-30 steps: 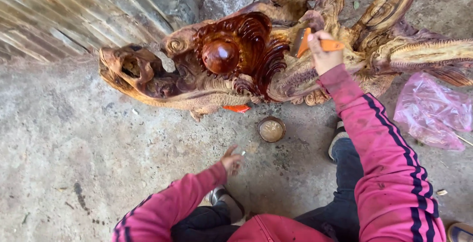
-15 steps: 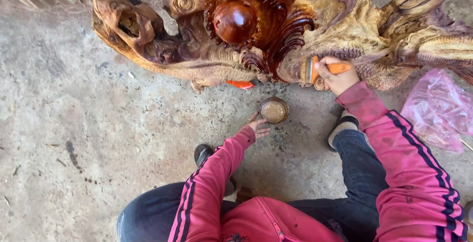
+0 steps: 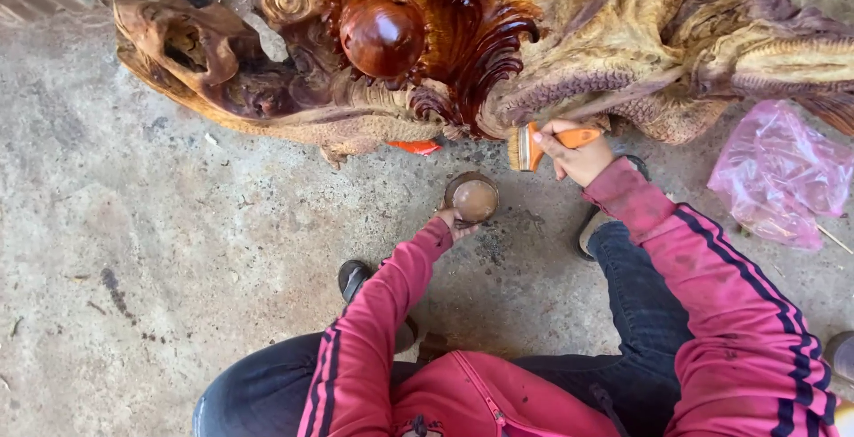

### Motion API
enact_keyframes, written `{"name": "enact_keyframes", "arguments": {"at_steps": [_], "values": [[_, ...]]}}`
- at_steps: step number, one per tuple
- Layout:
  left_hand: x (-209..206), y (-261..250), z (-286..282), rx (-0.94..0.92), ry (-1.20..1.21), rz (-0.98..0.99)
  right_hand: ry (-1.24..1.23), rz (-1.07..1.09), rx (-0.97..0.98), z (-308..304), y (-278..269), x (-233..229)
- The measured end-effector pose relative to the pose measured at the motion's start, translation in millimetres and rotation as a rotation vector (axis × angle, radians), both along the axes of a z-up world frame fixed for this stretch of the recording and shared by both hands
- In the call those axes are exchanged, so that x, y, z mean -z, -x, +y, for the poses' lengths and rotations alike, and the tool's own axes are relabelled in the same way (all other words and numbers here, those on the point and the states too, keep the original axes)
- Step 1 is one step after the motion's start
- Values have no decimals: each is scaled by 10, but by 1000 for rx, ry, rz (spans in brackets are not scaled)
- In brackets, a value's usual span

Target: Applying a dark stain or finish to an intricately carved wooden sculpture using a paintbrush and a small bowl of liquid.

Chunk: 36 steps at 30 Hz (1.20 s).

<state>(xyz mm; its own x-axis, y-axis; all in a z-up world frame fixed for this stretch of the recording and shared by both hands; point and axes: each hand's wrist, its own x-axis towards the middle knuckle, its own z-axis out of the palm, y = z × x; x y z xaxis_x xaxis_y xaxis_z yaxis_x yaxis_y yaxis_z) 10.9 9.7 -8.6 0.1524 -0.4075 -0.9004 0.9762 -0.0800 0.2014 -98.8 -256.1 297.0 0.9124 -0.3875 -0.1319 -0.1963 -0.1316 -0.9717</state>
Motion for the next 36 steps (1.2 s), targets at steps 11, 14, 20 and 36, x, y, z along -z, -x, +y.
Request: {"name": "enact_keyframes", "arguments": {"at_steps": [11, 14, 20, 36], "values": [[-1683, -161, 317, 408, 165, -370, -18, -1, -272, 715, -67, -551], [-1614, -196, 430, 419, 143, -368, 234, 13, -414, 855, -123, -604], [-2125, -316, 688, 437, 57, -349, 236, -112, -354, 1019, -158, -1048], [-2500, -212, 1020, 329, 98, -306, 289, -529, -356, 1083, -64, -1824]]}}
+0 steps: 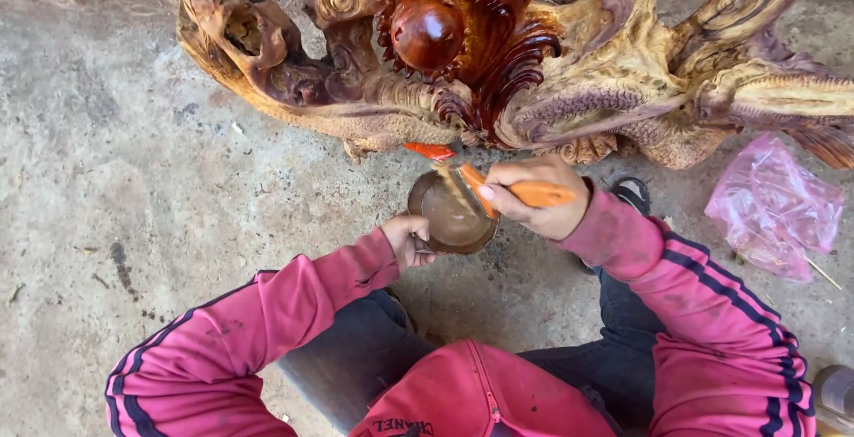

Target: Applying a dark stain or finish to an intricately carved wooden sculpture using a paintbrush and a small bowl of liquid.

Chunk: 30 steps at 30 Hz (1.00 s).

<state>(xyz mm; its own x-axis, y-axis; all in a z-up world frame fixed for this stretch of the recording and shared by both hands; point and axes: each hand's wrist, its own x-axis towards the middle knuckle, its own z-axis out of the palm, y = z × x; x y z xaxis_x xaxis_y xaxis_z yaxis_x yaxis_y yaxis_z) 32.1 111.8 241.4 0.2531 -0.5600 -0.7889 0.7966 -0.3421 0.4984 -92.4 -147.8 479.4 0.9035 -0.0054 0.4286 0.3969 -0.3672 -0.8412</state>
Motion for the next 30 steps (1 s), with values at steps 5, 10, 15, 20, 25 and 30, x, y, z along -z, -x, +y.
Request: {"name": "enact_keyframes", "arguments": {"at_steps": [5, 10, 15, 20, 25, 30], "values": [[-212, 141, 85, -40, -26, 40, -48, -56, -146, 77, 7, -71], [-677, 285, 61, -87, -58, 72, -66, -47, 11, 143, 74, 76], [-561, 218, 88, -145, -35, 101, -55, -35, 18, 164, 60, 11], [-725, 208, 44, -161, -51, 110, -73, -85, 88, 148, 42, 68], [-767, 246, 89, -178, -67, 122, -90, -29, 37, 68, 6, 151], [-560, 242, 239, -188, -98, 147, -210, -48, 18, 63, -54, 346]]}}
